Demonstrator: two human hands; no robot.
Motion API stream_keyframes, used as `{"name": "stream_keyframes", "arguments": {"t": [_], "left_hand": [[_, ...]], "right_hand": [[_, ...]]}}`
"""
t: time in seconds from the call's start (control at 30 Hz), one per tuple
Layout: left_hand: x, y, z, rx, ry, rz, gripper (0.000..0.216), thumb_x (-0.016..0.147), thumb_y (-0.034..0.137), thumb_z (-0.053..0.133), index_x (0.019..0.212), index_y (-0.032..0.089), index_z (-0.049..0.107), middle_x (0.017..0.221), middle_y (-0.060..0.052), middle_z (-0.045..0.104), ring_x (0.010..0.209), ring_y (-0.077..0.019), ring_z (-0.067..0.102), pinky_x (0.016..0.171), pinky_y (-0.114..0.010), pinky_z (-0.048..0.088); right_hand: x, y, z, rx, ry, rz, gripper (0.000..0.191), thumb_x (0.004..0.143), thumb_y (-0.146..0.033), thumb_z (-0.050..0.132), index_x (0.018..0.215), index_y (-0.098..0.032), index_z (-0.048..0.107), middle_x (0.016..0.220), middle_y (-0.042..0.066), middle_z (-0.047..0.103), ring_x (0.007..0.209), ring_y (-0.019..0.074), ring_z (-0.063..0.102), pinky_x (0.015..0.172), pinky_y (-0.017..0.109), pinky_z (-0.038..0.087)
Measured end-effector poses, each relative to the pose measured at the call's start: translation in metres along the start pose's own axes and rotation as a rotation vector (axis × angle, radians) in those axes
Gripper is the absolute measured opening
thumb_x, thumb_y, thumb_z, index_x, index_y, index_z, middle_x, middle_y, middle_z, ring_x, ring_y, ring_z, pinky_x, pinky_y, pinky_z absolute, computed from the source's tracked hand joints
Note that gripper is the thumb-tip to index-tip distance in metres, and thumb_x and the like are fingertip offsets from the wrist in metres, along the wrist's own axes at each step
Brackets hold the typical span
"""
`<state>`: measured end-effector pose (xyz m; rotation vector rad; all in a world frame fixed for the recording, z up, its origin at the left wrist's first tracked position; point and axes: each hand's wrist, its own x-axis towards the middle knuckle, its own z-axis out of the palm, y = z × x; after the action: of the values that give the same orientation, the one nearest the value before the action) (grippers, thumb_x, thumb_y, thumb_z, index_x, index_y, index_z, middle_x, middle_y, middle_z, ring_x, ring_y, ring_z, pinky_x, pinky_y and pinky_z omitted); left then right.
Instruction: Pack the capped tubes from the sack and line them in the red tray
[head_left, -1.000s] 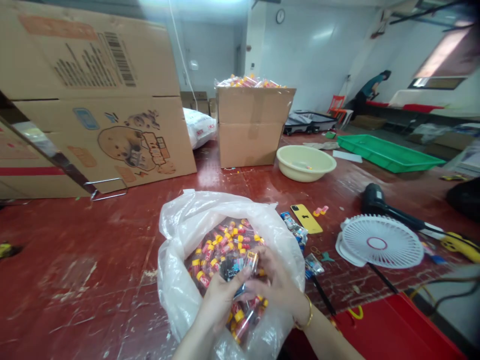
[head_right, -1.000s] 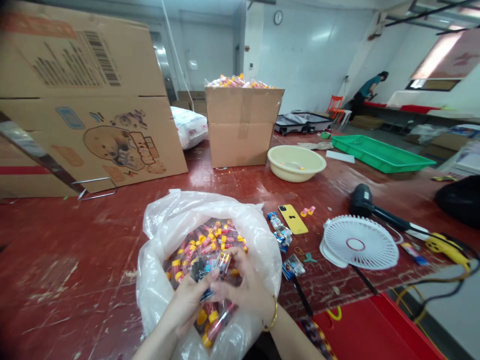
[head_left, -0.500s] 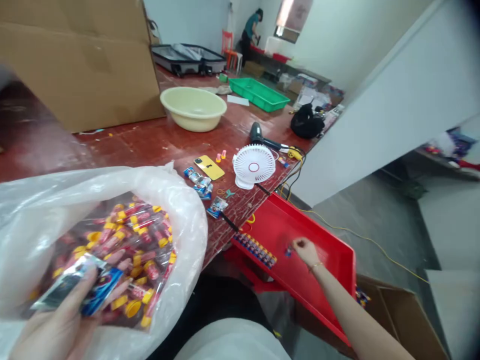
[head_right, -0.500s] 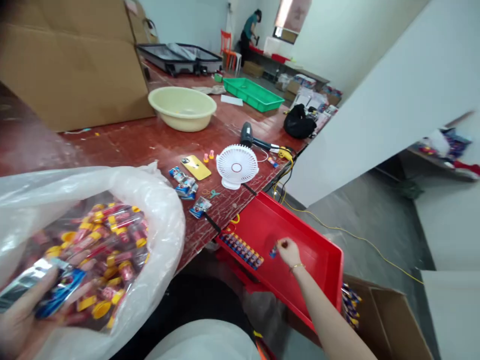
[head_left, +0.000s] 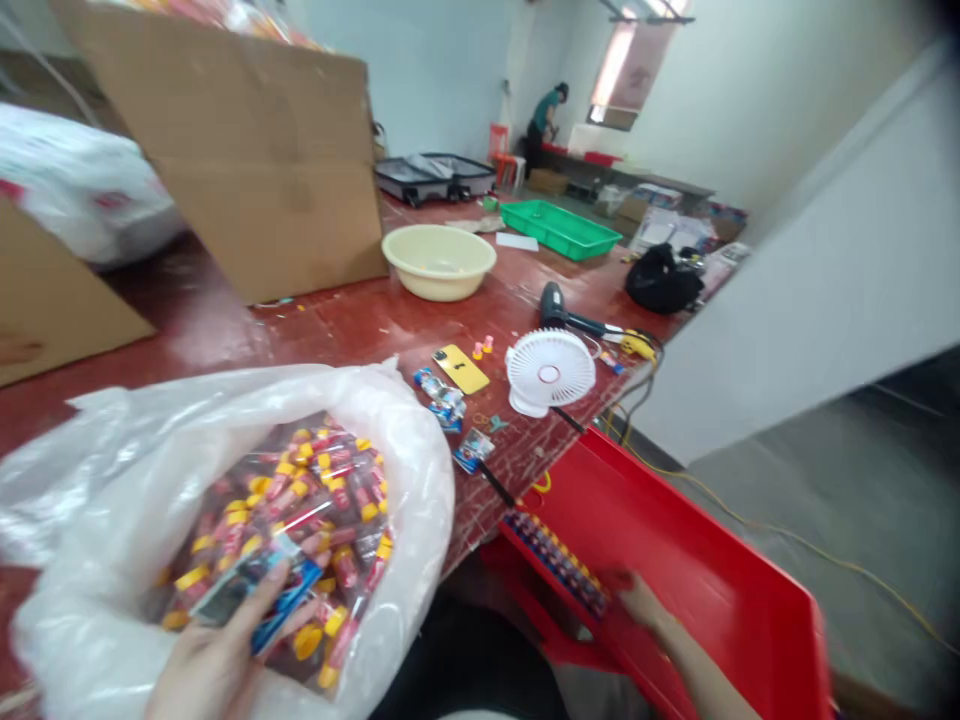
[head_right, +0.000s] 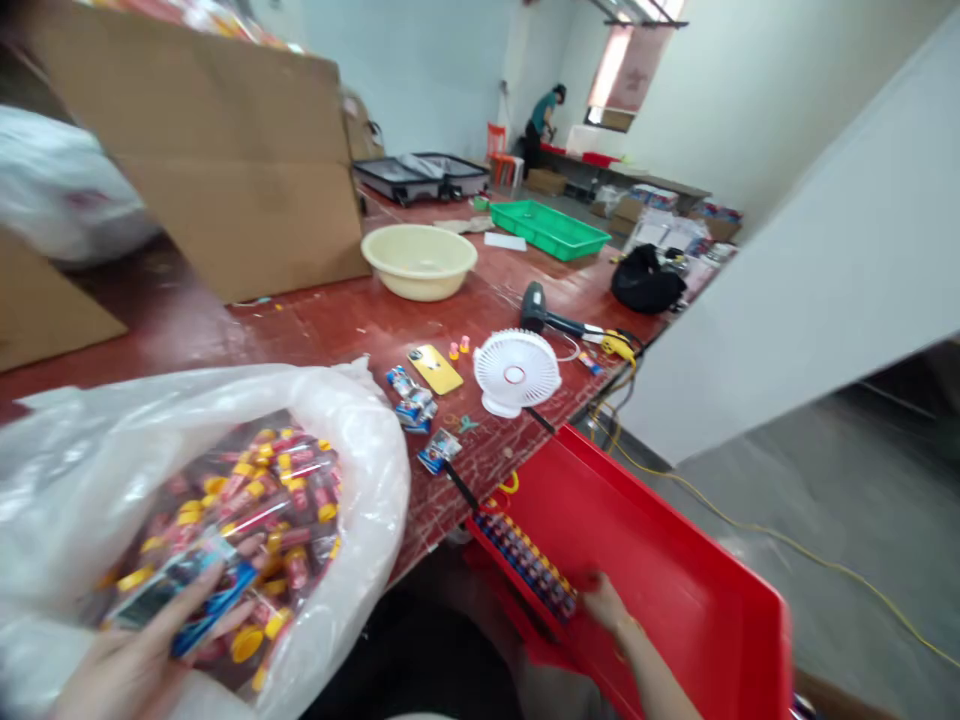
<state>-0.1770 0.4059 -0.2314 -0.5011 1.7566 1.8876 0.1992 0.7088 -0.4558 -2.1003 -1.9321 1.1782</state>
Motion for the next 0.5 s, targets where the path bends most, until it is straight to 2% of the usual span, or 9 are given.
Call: {"name": "stream_keyframes", "arguments": {"t": [0.07, 0.13, 0.2, 0.27, 0.33, 0.4, 0.5], "left_hand": [[-0.001, 0.001, -0.003, -0.02, -0.051, -0.043, 0.041, 0.068, 0.005, 0.074, 0.108, 0.011, 0.066, 0.102, -0.008, 0.074, 0.083, -0.0254, 0.072, 0.065, -0.034, 0.063], [0.001, 0.0, -0.005, -0.034, -0.098, -0.056, 0.043, 0.062, 0.008, 0.079, 0.103, 0.01, 0.068, 0.101, -0.011, 0.074, 0.087, -0.0281, 0.071, 0.066, -0.033, 0.063], [0.005, -0.002, -0.005, -0.075, -0.162, -0.074, 0.043, 0.062, 0.011, 0.08, 0.103, 0.01, 0.067, 0.102, -0.012, 0.073, 0.092, -0.0299, 0.07, 0.069, -0.035, 0.063], [0.005, -0.004, -0.003, -0.126, -0.212, -0.069, 0.043, 0.067, 0.014, 0.077, 0.108, 0.01, 0.065, 0.106, -0.013, 0.072, 0.096, -0.0296, 0.069, 0.071, -0.037, 0.063], [0.0, -0.002, -0.006, -0.186, -0.217, -0.022, 0.044, 0.072, 0.014, 0.072, 0.114, 0.01, 0.062, 0.105, -0.014, 0.072, 0.095, -0.029, 0.069, 0.068, -0.037, 0.063], [-0.011, 0.003, -0.018, -0.261, -0.211, 0.043, 0.045, 0.075, 0.015, 0.068, 0.118, 0.009, 0.059, 0.1, -0.014, 0.072, 0.09, -0.0287, 0.07, 0.061, -0.036, 0.063], [-0.033, 0.013, -0.05, -0.349, -0.239, 0.114, 0.045, 0.077, 0.023, 0.067, 0.118, 0.006, 0.058, 0.092, -0.015, 0.072, 0.085, -0.0285, 0.07, 0.056, -0.035, 0.061]], "right_hand": [[0.002, -0.013, -0.007, 0.021, 0.07, -0.106, 0.017, 0.069, -0.022, 0.059, 0.084, -0.018, 0.054, 0.073, 0.006, 0.063, 0.069, 0.0234, 0.066, 0.068, 0.037, 0.055], [-0.001, -0.041, -0.009, 0.097, 0.147, -0.316, 0.027, 0.07, -0.025, 0.053, 0.096, -0.016, 0.053, 0.09, 0.012, 0.064, 0.08, 0.024, 0.066, 0.077, 0.039, 0.055], [-0.015, -0.085, -0.007, 0.181, 0.203, -0.606, 0.033, 0.075, -0.029, 0.051, 0.106, -0.015, 0.052, 0.1, 0.013, 0.063, 0.084, 0.0225, 0.066, 0.08, 0.04, 0.055], [-0.042, -0.14, 0.0, 0.227, 0.215, -0.891, 0.031, 0.081, -0.032, 0.052, 0.108, -0.017, 0.054, 0.1, 0.01, 0.064, 0.085, 0.0206, 0.065, 0.08, 0.038, 0.055], [-0.079, -0.194, 0.012, 0.267, 0.18, -1.095, 0.023, 0.086, -0.029, 0.052, 0.106, -0.018, 0.056, 0.098, 0.009, 0.063, 0.087, 0.0188, 0.063, 0.079, 0.034, 0.055], [-0.119, -0.238, 0.027, 0.335, 0.115, -1.231, 0.02, 0.088, -0.027, 0.052, 0.105, -0.019, 0.057, 0.102, 0.009, 0.061, 0.09, 0.0183, 0.062, 0.078, 0.032, 0.054], [-0.173, -0.277, 0.054, 0.43, -0.037, -1.377, 0.02, 0.088, -0.025, 0.055, 0.106, -0.018, 0.057, 0.107, 0.01, 0.059, 0.1, 0.0206, 0.06, 0.084, 0.034, 0.05]]}}
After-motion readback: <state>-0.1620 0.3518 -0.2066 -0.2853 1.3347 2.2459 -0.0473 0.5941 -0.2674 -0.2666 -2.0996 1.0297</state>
